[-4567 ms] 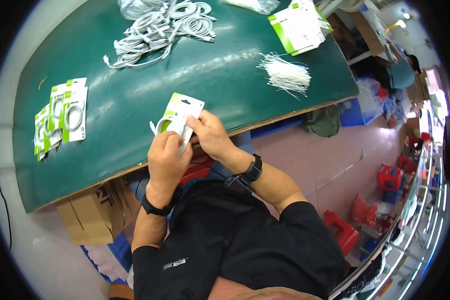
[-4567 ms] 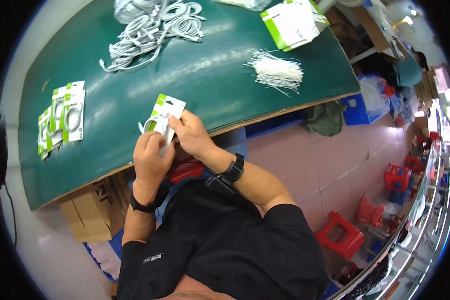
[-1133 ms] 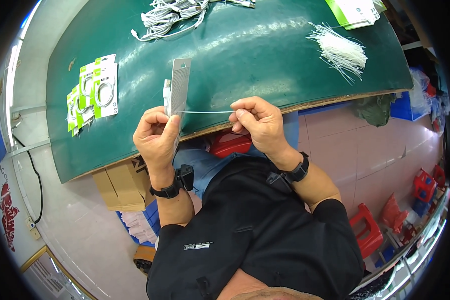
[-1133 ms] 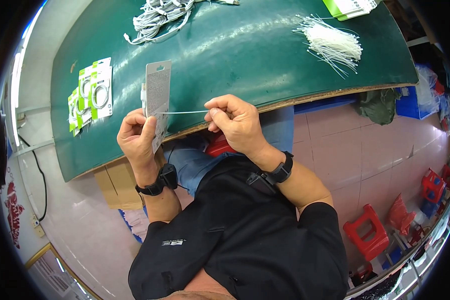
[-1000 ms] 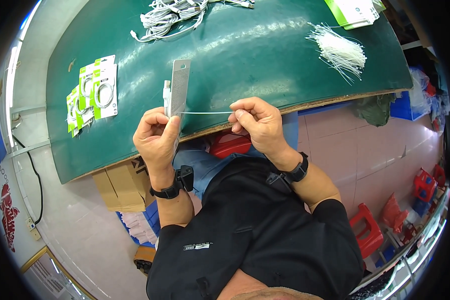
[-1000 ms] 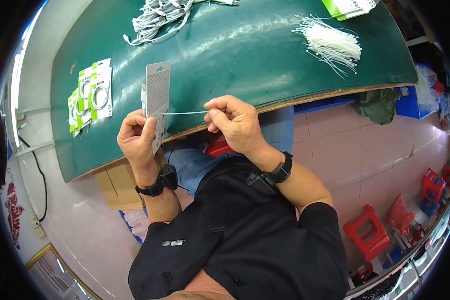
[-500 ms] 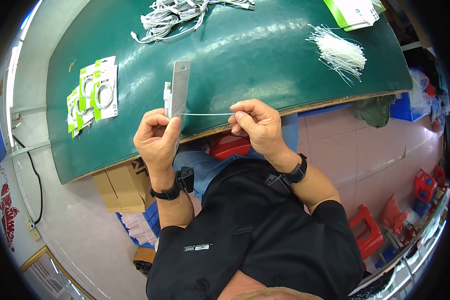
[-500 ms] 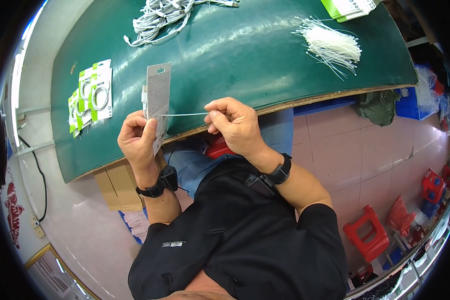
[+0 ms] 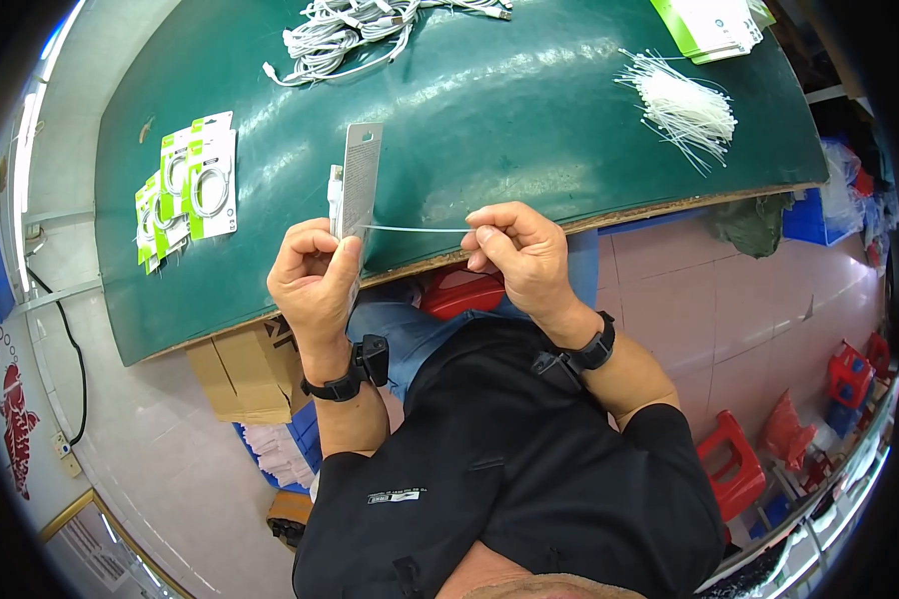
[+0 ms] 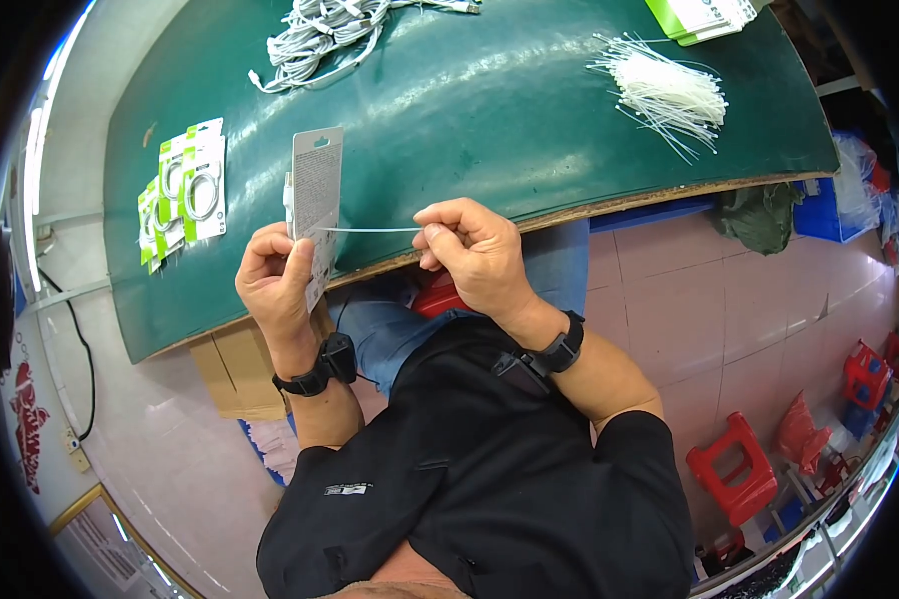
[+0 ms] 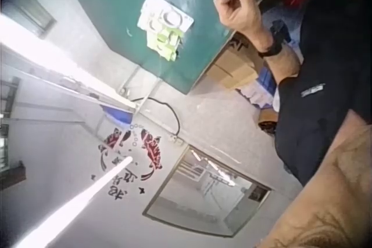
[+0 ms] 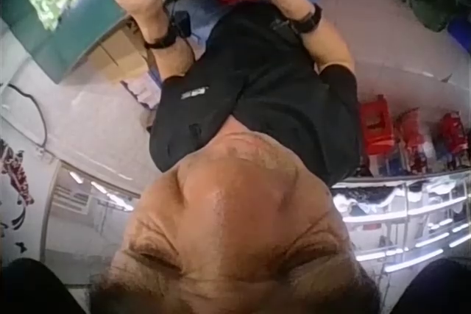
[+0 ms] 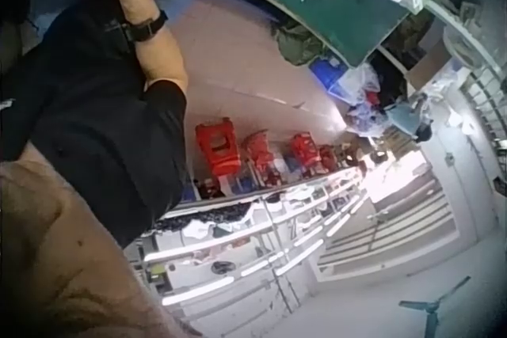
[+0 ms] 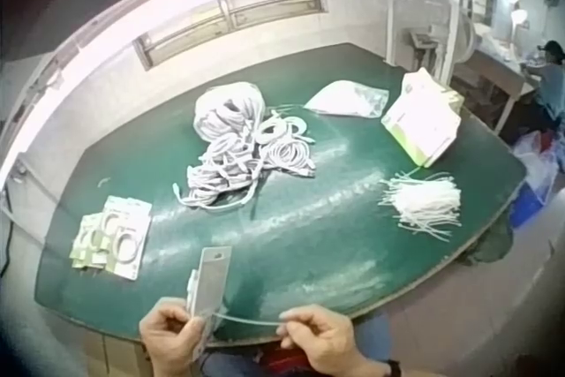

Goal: The person secures a cable to a cardboard backing with a plastic tie, trims the tie, and places it on a stack before repeating the process with another cable and moving a large box.

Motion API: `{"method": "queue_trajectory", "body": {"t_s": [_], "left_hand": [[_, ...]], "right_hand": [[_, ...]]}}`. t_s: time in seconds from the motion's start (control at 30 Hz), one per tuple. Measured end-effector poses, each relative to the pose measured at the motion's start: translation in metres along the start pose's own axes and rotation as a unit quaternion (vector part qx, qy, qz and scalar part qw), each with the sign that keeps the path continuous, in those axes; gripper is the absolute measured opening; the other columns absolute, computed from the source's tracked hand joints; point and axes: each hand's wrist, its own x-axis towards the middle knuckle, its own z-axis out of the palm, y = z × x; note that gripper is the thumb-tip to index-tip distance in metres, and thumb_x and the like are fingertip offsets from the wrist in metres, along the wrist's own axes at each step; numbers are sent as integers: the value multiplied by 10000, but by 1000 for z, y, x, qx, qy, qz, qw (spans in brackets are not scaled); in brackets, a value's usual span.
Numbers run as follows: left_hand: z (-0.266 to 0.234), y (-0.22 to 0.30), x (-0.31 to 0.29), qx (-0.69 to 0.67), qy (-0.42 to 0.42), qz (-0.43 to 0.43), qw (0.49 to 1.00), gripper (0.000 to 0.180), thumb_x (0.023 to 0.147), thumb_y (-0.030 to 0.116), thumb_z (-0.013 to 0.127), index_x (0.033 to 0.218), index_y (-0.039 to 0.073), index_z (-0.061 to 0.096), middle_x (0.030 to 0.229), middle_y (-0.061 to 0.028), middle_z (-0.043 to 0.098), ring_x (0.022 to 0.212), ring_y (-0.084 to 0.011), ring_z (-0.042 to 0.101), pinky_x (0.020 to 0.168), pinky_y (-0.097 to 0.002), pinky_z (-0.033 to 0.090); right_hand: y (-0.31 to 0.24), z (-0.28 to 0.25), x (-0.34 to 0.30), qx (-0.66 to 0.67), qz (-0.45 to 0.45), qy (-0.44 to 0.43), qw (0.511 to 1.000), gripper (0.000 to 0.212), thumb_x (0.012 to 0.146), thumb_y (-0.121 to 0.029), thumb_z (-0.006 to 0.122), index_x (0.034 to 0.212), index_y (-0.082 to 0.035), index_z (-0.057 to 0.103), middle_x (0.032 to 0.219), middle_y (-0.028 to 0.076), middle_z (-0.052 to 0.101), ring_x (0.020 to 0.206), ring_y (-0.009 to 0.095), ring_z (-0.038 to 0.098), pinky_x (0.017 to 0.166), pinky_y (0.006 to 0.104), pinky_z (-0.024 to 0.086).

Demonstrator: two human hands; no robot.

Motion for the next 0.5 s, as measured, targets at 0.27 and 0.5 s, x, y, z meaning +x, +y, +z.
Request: {"method": "queue_trajectory", "body": {"t_s": [0.27, 0.5], "left_hand": [[1, 1, 1, 3, 5, 0, 1000, 169, 885, -47, 814, 942, -4, 661, 1091, -69, 670, 899, -89, 645, 792, -227, 533], [3, 2, 0, 6, 6, 1, 1000, 168, 884, -48, 813, 940, -6, 661, 1089, -70, 671, 895, -88, 645, 785, -226, 533]], "right_hand": [[2, -1, -2, 8, -5, -5, 1000, 171, 1017, 29, 579, 1127, 10, 708, 922, 99, 747, 745, 109, 697, 700, 257, 604], [3, 0, 0, 15, -5, -6, 1000, 169, 1015, 31, 578, 1122, 12, 708, 917, 97, 746, 743, 109, 695, 698, 254, 601]]}}
